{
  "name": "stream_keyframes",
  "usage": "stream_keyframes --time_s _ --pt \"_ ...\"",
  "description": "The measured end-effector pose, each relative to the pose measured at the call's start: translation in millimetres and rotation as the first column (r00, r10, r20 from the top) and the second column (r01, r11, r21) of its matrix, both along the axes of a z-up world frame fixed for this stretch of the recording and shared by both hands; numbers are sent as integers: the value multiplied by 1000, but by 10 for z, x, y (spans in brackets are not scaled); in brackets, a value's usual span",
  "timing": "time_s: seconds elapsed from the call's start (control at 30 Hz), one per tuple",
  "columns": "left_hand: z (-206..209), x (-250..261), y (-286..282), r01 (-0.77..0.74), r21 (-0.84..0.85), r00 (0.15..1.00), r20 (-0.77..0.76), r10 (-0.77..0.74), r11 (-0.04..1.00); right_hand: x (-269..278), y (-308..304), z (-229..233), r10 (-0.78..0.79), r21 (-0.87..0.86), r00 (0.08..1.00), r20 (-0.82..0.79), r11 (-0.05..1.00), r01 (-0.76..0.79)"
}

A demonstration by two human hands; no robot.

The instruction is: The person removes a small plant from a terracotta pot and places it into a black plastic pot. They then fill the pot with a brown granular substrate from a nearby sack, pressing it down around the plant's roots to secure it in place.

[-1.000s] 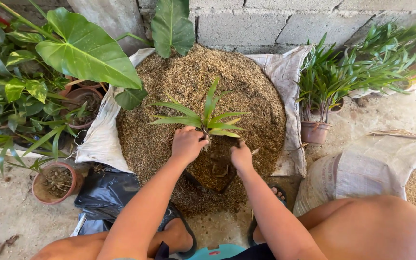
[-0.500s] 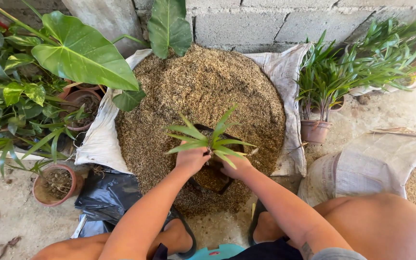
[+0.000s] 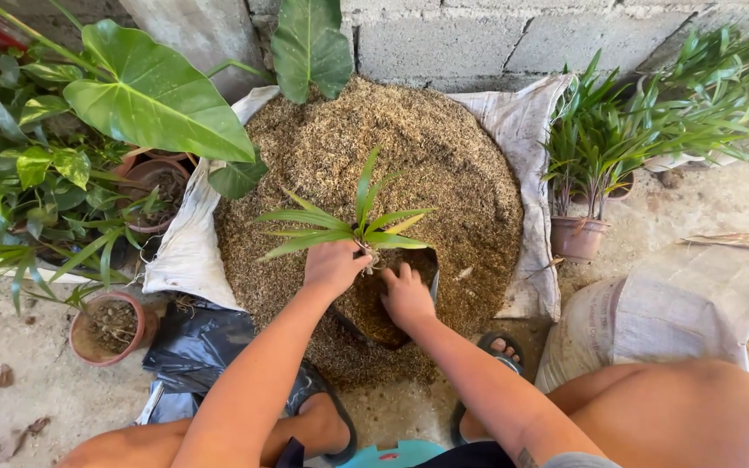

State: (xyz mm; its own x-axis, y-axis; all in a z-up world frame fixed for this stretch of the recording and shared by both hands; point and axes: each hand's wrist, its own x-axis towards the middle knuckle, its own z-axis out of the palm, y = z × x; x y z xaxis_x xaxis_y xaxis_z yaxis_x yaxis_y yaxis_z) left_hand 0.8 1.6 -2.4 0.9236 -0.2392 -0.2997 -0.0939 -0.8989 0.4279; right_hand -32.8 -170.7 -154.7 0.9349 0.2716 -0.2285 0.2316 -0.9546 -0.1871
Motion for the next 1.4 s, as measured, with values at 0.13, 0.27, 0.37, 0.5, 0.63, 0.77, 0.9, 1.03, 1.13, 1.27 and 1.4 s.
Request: stream_keyframes --time_s 0.13,0.27,0.37,0.5,0.63,0.77,0.9,1.03,1.13,1.27,1.4 --pt "-147 112 46 14 3 998 64 -14 1000 -71 82 -260 349 -17 922 166 936 -351" --pt "-149 65 14 22 32 999 34 -23 999 -98 5 -603 435 55 821 369 872 -487" --pt "-163 104 5 23 18 999 28 -23 1000 103 -99 -697 361 -75 861 358 930 -359" --pt "-292 82 2 26 33 999 34 -27 999 -19 26 19 402 -129 906 134 913 -386" --pt "-256 57 -58 28 55 999 43 -30 998 -4 -12 26 393 -17 907 -149 917 -400" --pt "-215 26 -94 71 59 997 -25 -69 996 66 -62 49 357 -245 909 -214 882 -403" --pt "-523 -66 -171 117 71 993 -9 -117 991 -26 -204 -229 291 -49 921 -261 948 -313" --pt "-190 -205 -244 109 25 992 58 -111 994 415 -511 269 261 48 902 -345 964 -261" --pt "-752 -159 -235 120 12 980 -160 -117 993 585 -823 613 231 167 862 -451 971 -173" --pt "-940 -159 -261 238 27 965 110 -239 971 613 -918 1055 -40 284 919 -392 945 162" --pt "-1316 -240 -184 214 56 975 49 -216 975 605 -1046 845 -274 420 879 -390 796 435"
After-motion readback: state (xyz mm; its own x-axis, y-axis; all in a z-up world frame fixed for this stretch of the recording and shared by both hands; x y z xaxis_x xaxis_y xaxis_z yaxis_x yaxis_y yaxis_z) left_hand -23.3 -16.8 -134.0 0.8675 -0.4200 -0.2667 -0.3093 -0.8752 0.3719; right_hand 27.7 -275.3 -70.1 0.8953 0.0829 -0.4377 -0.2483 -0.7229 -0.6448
